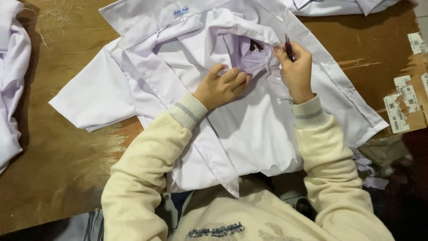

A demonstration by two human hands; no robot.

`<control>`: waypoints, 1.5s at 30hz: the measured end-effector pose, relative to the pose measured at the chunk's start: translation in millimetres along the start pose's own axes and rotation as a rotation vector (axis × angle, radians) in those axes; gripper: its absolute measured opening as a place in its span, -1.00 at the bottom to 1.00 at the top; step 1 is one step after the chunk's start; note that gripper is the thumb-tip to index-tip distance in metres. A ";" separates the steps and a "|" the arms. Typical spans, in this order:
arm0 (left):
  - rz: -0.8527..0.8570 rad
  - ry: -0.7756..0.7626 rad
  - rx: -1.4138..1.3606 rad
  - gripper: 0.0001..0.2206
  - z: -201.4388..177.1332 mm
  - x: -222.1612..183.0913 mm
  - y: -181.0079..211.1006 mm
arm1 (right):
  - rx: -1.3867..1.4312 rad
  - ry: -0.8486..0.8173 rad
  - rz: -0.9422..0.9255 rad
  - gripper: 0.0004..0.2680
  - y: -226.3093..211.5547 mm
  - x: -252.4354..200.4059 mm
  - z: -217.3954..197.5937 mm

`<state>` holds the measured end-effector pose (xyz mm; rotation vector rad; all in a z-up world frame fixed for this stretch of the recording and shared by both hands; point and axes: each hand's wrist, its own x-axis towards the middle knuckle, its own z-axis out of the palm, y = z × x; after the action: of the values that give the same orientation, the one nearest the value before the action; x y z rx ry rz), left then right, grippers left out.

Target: Trimming loose threads from a white shirt using thread snips at a garment factory workstation.

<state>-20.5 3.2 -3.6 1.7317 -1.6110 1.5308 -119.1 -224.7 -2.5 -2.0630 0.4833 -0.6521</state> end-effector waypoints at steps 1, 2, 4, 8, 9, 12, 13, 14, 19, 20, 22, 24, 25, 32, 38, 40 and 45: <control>0.011 -0.011 0.002 -0.94 -0.5 -0.6 0.0 | 0.081 -0.007 0.114 -0.84 -4.6 -0.8 0.4; 0.022 -0.021 0.004 -0.94 -1.2 -1.2 0.1 | 0.161 -0.014 0.227 -0.85 -9.3 -1.8 0.8; 0.024 -0.019 0.002 -0.94 0.4 -5.4 0.8 | 0.243 0.008 0.315 -0.89 -6.1 0.2 5.2; 0.036 -0.040 -0.021 -0.89 5.4 -12.8 2.7 | 0.423 0.020 0.430 -0.90 -0.2 3.3 7.9; 0.033 -0.040 -0.020 -0.89 5.7 -13.1 2.3 | 0.421 0.018 0.429 -0.90 -1.0 2.9 8.0; 0.034 -0.029 -0.045 -0.89 5.9 -12.6 0.5 | 0.448 0.010 0.437 -0.86 0.2 2.5 8.9; 0.043 -0.019 -0.057 -0.89 5.6 -11.8 -0.6 | 0.459 0.026 0.444 -0.86 3.0 2.8 9.5; 0.052 -0.009 -0.068 -0.89 5.3 -10.7 -1.6 | 0.469 0.042 0.450 -0.85 5.7 3.1 9.9; 0.015 0.010 -0.058 -0.94 5.1 -6.8 -2.0 | 0.481 0.086 0.484 -0.87 -3.5 2.7 12.2; 0.007 0.015 -0.045 -0.95 5.6 -6.2 -1.8 | 0.478 0.097 0.501 -0.88 -4.1 3.2 12.1; -0.039 0.053 -0.084 -0.92 12.8 -9.2 7.0 | 0.493 0.069 0.368 -0.91 45.4 7.6 12.1; -0.087 0.088 -0.126 -0.86 15.2 -10.0 11.6 | 0.506 0.040 0.239 -0.93 69.9 9.1 11.8; -0.085 0.080 -0.121 -0.87 14.4 -9.5 11.4 | 0.506 0.042 0.234 -0.92 69.6 9.1 11.7; -0.117 0.013 -0.164 -0.85 19.7 -16.8 16.6 | 0.473 0.070 0.203 -0.92 63.2 5.4 10.5; -0.284 -0.125 -0.106 -0.90 28.1 -23.4 13.9 | 0.287 0.099 0.060 -0.93 58.6 7.0 7.5; -0.299 -0.155 -0.095 -0.92 46.0 -42.2 13.9 | 0.259 0.085 0.027 -0.92 50.6 5.0 9.8; -0.426 -0.314 -0.158 -0.84 39.0 -47.8 -11.9 | 0.141 -0.142 -0.066 -0.78 -3.8 1.3 -15.7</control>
<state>18.1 0.1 -53.1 2.1282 -1.3281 0.9470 -127.4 -233.5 8.4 -1.9814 0.2803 -0.5572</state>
